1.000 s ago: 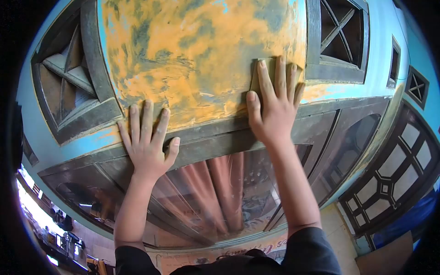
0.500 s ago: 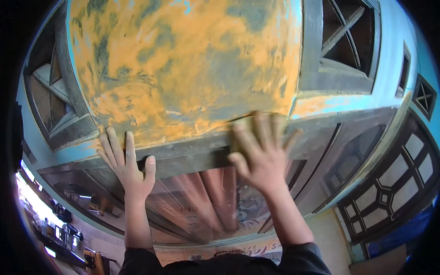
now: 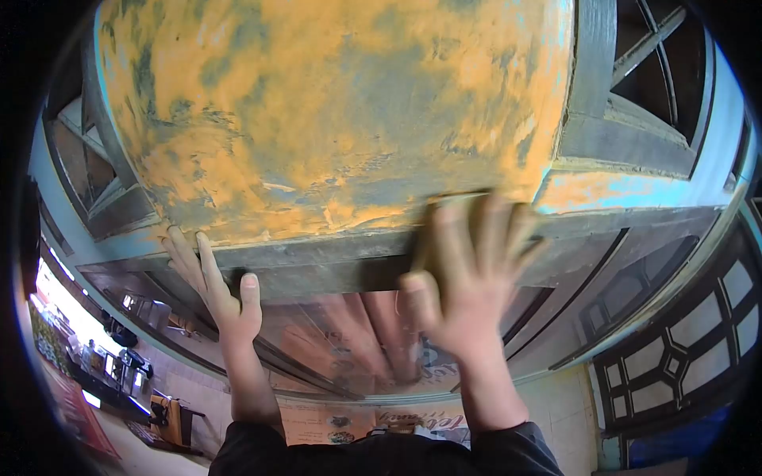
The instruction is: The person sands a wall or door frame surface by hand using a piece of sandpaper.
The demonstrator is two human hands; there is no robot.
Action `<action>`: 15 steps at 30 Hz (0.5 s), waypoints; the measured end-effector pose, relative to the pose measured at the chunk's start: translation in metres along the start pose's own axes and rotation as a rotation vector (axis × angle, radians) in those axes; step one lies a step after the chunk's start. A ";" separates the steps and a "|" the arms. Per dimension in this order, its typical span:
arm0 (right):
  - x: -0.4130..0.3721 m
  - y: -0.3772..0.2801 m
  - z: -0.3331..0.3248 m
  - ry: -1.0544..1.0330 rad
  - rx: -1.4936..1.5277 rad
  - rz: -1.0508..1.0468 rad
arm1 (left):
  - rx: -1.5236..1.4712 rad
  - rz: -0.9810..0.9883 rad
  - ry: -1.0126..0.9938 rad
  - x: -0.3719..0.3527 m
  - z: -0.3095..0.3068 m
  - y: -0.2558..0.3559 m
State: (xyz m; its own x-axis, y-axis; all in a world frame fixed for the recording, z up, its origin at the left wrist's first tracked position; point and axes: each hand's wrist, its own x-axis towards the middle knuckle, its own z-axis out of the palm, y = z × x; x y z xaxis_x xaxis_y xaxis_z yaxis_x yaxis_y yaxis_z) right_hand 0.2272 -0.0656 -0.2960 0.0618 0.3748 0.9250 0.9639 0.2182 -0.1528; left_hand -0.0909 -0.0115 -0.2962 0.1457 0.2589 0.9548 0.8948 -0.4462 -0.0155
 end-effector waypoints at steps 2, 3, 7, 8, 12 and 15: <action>-0.006 -0.009 0.005 -0.061 -0.086 -0.111 | -0.007 0.010 0.006 -0.005 0.001 -0.004; -0.005 -0.002 0.007 -0.028 -0.134 -0.154 | -0.016 0.021 -0.017 -0.006 -0.002 -0.006; 0.003 0.009 0.005 0.148 0.029 0.158 | -0.044 0.058 -0.085 -0.017 -0.012 -0.022; 0.003 0.001 0.007 0.144 0.036 0.103 | -0.054 0.076 -0.094 -0.019 -0.013 -0.027; -0.002 -0.024 0.017 0.006 -0.037 -0.155 | -0.114 0.104 -0.053 -0.018 -0.010 -0.032; 0.007 0.000 0.017 0.185 -0.081 0.025 | -0.082 0.119 -0.039 -0.018 -0.006 -0.027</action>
State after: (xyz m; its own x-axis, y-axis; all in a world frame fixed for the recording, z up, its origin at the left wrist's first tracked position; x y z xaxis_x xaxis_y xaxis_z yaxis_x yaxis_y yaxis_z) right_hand 0.2235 -0.0473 -0.2957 0.1249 0.2055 0.9707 0.9787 0.1352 -0.1545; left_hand -0.1208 -0.0095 -0.3115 0.2665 0.2323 0.9354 0.8330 -0.5437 -0.1023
